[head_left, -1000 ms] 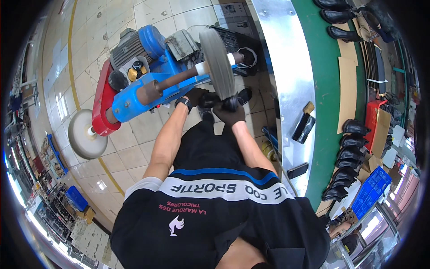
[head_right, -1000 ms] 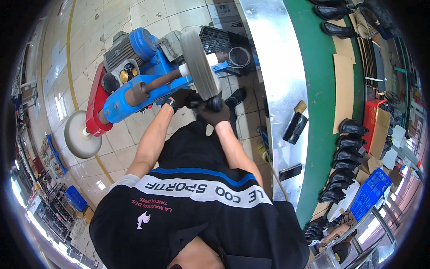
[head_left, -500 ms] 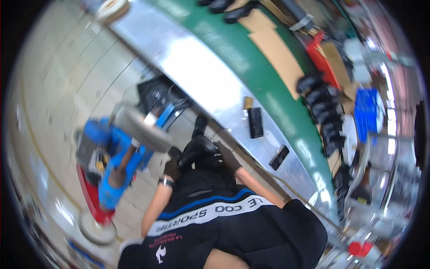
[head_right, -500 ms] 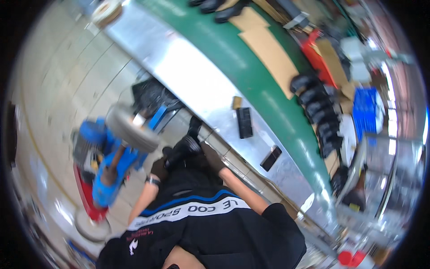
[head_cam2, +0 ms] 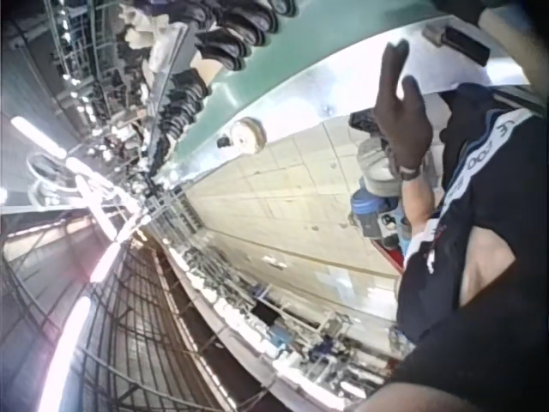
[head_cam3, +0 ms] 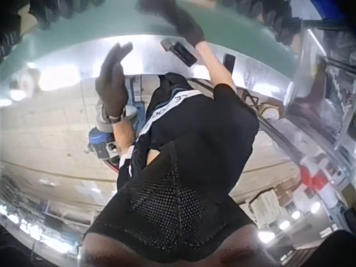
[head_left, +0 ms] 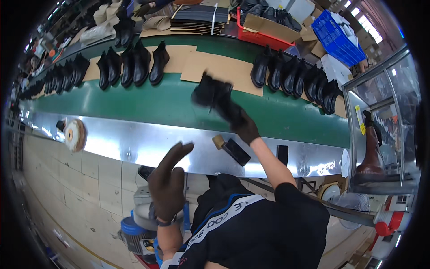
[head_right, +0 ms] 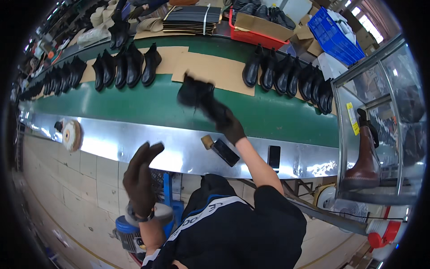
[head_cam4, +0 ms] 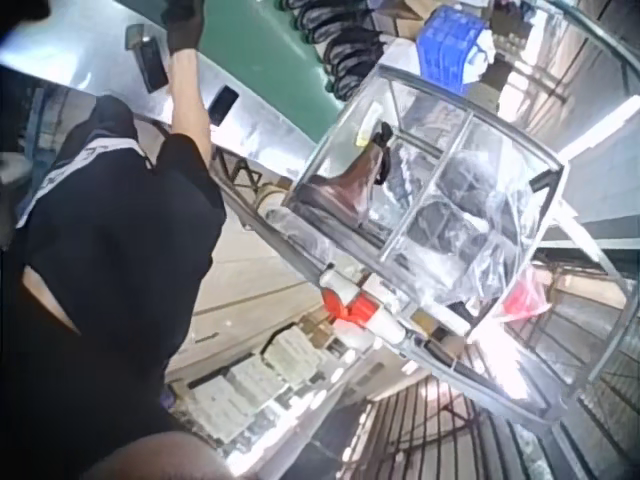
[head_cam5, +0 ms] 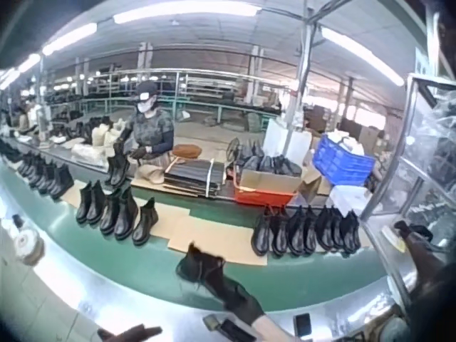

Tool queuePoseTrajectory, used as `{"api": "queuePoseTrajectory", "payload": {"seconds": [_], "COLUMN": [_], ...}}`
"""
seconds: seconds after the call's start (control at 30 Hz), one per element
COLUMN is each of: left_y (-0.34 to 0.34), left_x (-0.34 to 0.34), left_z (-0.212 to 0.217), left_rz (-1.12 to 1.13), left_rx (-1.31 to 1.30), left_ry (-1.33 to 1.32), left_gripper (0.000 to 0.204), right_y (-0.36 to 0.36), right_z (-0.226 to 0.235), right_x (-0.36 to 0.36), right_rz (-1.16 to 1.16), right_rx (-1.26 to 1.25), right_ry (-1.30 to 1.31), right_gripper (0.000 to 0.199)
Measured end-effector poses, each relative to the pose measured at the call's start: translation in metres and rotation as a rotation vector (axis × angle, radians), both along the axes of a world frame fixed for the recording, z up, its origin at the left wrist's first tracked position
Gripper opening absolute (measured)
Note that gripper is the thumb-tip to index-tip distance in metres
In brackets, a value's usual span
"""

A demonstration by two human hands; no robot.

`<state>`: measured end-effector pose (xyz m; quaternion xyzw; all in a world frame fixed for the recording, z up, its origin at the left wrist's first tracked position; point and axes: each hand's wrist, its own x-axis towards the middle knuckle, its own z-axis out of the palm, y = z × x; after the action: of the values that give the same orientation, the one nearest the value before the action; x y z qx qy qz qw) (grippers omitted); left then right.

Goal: The person repeatedly picks up black leather shoes from a green conveyor belt and presses them against a rotating buffing wheel to polish the soles and sides. After treating each shoe, the person places it back onto the belt. The process is repeated for multiple shoes in a continuous loop.

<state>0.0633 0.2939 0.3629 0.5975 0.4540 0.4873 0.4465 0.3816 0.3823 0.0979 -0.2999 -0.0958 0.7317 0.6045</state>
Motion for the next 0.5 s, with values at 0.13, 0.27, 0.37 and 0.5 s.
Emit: {"api": "queuePoseTrajectory", "payload": {"seconds": [0.13, 0.27, 0.37, 0.5], "left_y": [0.015, -0.01, -0.039, -0.078], "left_x": [-0.012, -0.019, -0.016, -0.012], "left_z": [-0.022, -0.086, -0.118, -0.142], "left_rz": [0.021, -0.063, -0.184, 0.028], "left_rx": [-0.152, -0.192, -0.293, -0.678], "left_ry": [0.117, 0.603, 0.604, 0.305], "left_gripper": [0.032, 0.028, 0.029, 0.03], "right_y": [0.142, 0.247, 0.275, 0.278], "right_z": [-0.06, -0.085, -0.114, -0.142], "right_x": [0.047, 0.069, 0.083, 0.059], "right_rz": [-0.335, -0.631, -0.761, -0.819], "right_rx": [-0.095, -0.3, -0.347, -0.562], "right_ry": [0.231, 0.065, 0.165, 0.224], "right_gripper": [0.046, 0.054, 0.059, 0.058]}}
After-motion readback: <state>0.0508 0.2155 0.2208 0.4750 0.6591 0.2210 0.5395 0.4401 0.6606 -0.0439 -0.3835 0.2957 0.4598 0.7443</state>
